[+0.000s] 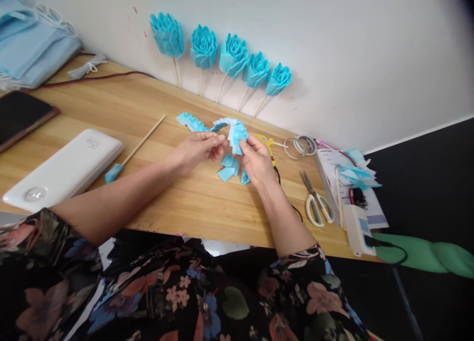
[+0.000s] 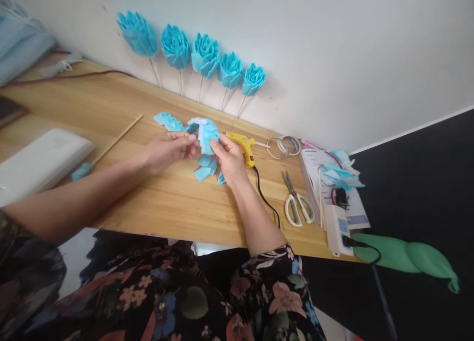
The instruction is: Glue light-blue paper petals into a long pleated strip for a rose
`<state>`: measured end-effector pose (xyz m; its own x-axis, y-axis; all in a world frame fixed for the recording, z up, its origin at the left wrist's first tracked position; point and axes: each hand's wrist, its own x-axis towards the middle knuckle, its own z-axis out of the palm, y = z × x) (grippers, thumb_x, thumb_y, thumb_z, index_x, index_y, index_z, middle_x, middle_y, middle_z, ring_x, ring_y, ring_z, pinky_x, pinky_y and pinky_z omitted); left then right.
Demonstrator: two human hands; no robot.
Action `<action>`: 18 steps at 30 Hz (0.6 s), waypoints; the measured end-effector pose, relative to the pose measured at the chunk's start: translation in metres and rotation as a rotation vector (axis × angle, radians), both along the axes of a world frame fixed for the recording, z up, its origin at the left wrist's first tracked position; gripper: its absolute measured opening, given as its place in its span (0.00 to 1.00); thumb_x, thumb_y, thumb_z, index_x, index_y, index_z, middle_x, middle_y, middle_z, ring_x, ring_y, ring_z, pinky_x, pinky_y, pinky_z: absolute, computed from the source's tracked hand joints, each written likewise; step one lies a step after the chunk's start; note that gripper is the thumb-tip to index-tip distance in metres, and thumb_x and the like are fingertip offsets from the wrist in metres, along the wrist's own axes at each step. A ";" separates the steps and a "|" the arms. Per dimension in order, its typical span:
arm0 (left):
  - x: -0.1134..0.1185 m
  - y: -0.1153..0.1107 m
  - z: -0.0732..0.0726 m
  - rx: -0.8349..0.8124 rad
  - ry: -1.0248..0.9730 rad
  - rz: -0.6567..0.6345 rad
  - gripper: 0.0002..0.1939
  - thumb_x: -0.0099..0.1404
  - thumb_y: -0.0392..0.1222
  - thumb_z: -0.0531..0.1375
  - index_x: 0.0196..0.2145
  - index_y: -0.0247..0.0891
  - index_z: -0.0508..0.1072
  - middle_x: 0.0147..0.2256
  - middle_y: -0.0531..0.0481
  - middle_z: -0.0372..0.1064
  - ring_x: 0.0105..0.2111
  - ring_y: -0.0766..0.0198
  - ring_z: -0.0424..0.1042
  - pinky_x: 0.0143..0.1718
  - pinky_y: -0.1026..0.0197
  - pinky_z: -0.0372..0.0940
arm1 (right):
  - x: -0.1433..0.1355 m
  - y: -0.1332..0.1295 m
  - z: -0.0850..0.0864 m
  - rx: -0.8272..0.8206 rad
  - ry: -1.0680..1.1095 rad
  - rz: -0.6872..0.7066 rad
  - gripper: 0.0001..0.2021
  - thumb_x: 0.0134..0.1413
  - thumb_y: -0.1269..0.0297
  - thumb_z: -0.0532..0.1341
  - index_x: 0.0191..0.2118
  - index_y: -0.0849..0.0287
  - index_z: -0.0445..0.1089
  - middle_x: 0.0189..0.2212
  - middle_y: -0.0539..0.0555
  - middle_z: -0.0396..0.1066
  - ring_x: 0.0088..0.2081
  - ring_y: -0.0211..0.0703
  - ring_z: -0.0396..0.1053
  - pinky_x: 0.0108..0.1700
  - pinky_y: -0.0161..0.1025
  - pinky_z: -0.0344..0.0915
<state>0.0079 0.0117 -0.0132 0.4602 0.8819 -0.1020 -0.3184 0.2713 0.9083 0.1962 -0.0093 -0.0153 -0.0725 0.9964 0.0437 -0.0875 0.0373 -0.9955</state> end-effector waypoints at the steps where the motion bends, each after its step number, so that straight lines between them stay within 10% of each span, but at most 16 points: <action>1: -0.001 0.001 -0.001 -0.034 -0.009 0.013 0.12 0.68 0.45 0.67 0.30 0.34 0.78 0.25 0.50 0.72 0.25 0.69 0.69 0.33 0.63 0.66 | 0.002 0.001 0.000 -0.003 0.016 -0.022 0.21 0.47 0.42 0.73 0.42 0.51 0.78 0.37 0.50 0.78 0.41 0.43 0.74 0.42 0.42 0.74; 18: -0.011 0.023 0.003 -0.108 0.036 0.108 0.20 0.68 0.57 0.64 0.41 0.34 0.76 0.43 0.36 0.78 0.47 0.51 0.77 0.47 0.54 0.72 | 0.005 -0.004 0.017 -0.045 0.112 0.190 0.26 0.37 0.43 0.77 0.41 0.53 0.80 0.33 0.50 0.79 0.33 0.41 0.74 0.38 0.41 0.76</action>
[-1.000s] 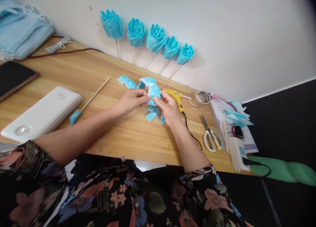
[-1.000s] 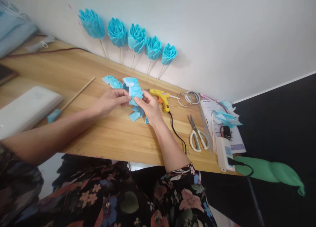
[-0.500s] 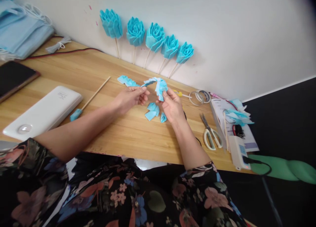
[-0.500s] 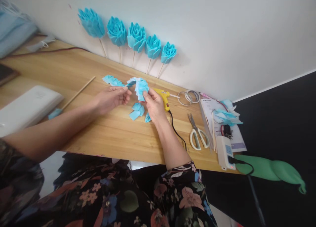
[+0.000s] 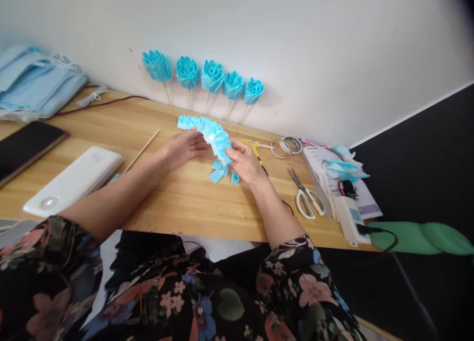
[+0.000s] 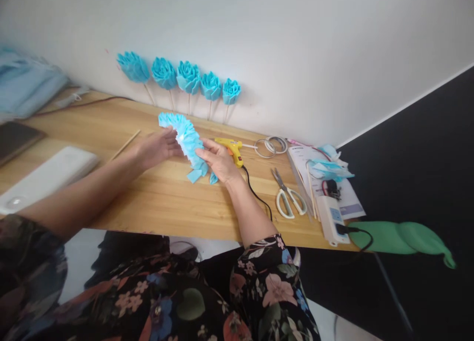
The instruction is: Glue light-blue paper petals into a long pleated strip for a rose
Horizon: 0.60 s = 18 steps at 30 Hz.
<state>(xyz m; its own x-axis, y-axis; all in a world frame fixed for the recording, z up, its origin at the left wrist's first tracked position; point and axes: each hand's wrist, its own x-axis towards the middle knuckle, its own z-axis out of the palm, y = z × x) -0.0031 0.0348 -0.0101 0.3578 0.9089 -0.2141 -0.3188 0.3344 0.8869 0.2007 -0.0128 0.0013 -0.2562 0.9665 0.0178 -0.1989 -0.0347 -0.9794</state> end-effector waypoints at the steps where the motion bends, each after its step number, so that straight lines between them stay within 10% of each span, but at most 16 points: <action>1: 0.001 0.002 0.004 0.022 0.006 0.012 0.19 0.68 0.56 0.64 0.41 0.35 0.76 0.43 0.37 0.78 0.46 0.52 0.77 0.47 0.55 0.71 | 0.000 0.000 0.000 -0.004 0.005 0.011 0.25 0.37 0.44 0.77 0.41 0.53 0.80 0.34 0.50 0.79 0.33 0.40 0.74 0.37 0.41 0.75; 7: 0.021 0.021 0.026 0.070 0.016 0.057 0.01 0.66 0.35 0.62 0.35 0.37 0.72 0.33 0.48 0.76 0.33 0.63 0.74 0.42 0.59 0.70 | 0.005 0.007 -0.005 -0.019 -0.023 -0.035 0.21 0.42 0.48 0.75 0.40 0.55 0.78 0.32 0.48 0.77 0.31 0.36 0.70 0.33 0.36 0.69; 18: 0.042 0.038 0.026 0.114 0.312 0.094 0.18 0.54 0.30 0.67 0.44 0.36 0.77 0.23 0.53 0.73 0.22 0.64 0.69 0.32 0.59 0.65 | 0.003 0.011 -0.008 -0.019 -0.042 -0.072 0.21 0.40 0.49 0.74 0.39 0.56 0.77 0.28 0.47 0.73 0.28 0.35 0.65 0.29 0.35 0.63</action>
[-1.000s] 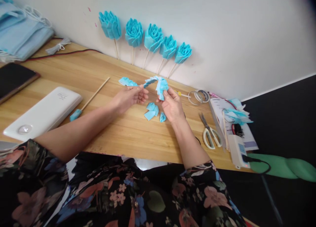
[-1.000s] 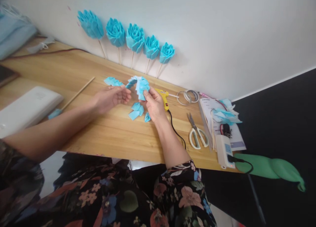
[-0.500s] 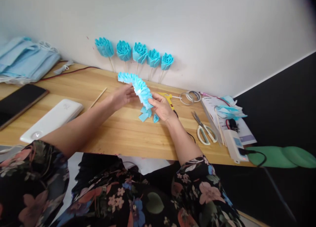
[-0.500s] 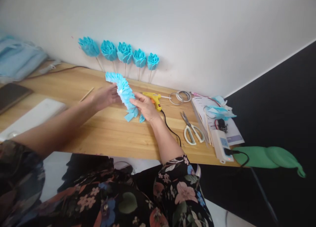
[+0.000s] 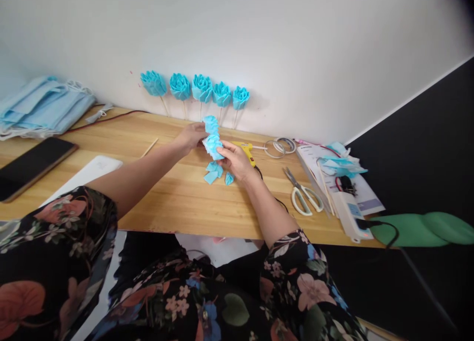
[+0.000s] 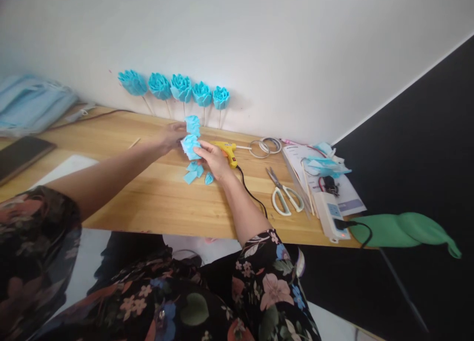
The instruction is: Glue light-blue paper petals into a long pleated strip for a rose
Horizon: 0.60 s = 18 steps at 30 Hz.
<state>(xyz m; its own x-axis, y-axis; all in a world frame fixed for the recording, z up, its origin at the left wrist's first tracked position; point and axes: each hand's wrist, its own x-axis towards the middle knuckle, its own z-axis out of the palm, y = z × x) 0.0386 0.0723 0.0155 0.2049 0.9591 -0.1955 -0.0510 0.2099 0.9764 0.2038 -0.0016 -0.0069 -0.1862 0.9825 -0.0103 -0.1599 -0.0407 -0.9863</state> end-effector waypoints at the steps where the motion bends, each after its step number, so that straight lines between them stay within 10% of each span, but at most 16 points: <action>1: -0.004 0.004 -0.002 0.027 0.013 0.006 0.21 0.52 0.30 0.67 0.46 0.36 0.77 0.22 0.54 0.72 0.22 0.64 0.69 0.32 0.60 0.65 | 0.000 0.001 -0.002 -0.009 -0.008 -0.018 0.21 0.39 0.48 0.74 0.38 0.56 0.76 0.28 0.46 0.73 0.28 0.35 0.65 0.29 0.35 0.62; 7: -0.025 0.019 -0.013 0.167 0.209 -0.070 0.22 0.50 0.35 0.69 0.46 0.35 0.80 0.28 0.51 0.76 0.27 0.64 0.73 0.33 0.63 0.67 | 0.003 0.006 -0.010 -0.011 -0.083 -0.080 0.21 0.40 0.48 0.73 0.36 0.58 0.76 0.25 0.45 0.70 0.24 0.32 0.60 0.25 0.34 0.56; 13: -0.032 0.005 -0.016 0.163 0.118 0.167 0.04 0.62 0.36 0.63 0.36 0.35 0.76 0.27 0.51 0.72 0.22 0.68 0.67 0.26 0.64 0.61 | 0.002 0.002 -0.009 0.012 -0.112 -0.066 0.20 0.44 0.47 0.72 0.35 0.57 0.74 0.22 0.44 0.67 0.21 0.31 0.57 0.25 0.35 0.52; 18: -0.035 -0.024 -0.012 0.078 0.158 -0.068 0.17 0.70 0.49 0.61 0.27 0.36 0.75 0.25 0.46 0.72 0.20 0.66 0.68 0.23 0.62 0.59 | -0.003 0.001 -0.008 0.009 -0.076 -0.081 0.22 0.42 0.46 0.74 0.38 0.56 0.75 0.26 0.45 0.70 0.23 0.32 0.58 0.27 0.36 0.56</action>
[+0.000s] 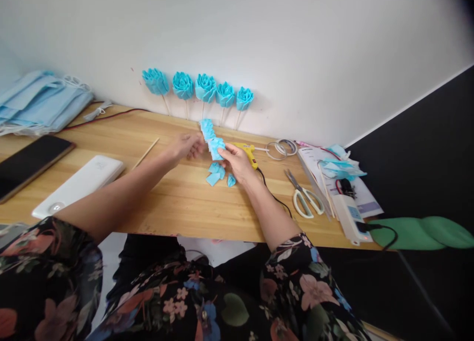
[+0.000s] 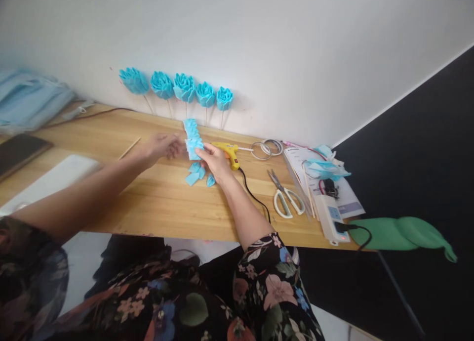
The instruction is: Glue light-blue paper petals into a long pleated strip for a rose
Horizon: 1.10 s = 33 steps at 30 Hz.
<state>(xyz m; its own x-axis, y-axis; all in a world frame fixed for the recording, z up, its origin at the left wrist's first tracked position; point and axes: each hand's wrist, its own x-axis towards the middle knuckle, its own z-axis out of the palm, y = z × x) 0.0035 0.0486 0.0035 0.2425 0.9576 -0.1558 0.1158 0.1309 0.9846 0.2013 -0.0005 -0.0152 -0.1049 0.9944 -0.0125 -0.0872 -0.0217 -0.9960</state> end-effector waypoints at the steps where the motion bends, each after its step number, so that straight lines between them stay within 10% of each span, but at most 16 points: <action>1: 0.000 -0.005 0.001 -0.032 0.012 -0.046 0.19 0.70 0.51 0.61 0.26 0.36 0.76 0.25 0.45 0.73 0.21 0.65 0.68 0.23 0.61 0.60 | -0.001 0.000 0.000 0.000 0.010 -0.007 0.22 0.41 0.46 0.74 0.38 0.56 0.75 0.28 0.46 0.71 0.25 0.33 0.60 0.28 0.36 0.58; 18: 0.001 -0.019 -0.005 -0.003 -0.093 -0.259 0.13 0.62 0.43 0.68 0.24 0.36 0.73 0.23 0.50 0.69 0.23 0.70 0.65 0.27 0.65 0.58 | 0.001 0.001 -0.004 0.006 -0.015 -0.034 0.21 0.43 0.46 0.74 0.37 0.56 0.77 0.29 0.48 0.74 0.30 0.36 0.67 0.30 0.35 0.65; 33: 0.003 -0.023 -0.013 0.048 -0.143 -0.304 0.26 0.55 0.64 0.70 0.28 0.35 0.72 0.25 0.50 0.71 0.23 0.68 0.68 0.27 0.64 0.62 | -0.005 -0.003 -0.003 0.028 -0.138 -0.133 0.24 0.42 0.46 0.73 0.42 0.56 0.77 0.31 0.49 0.77 0.30 0.39 0.68 0.31 0.37 0.66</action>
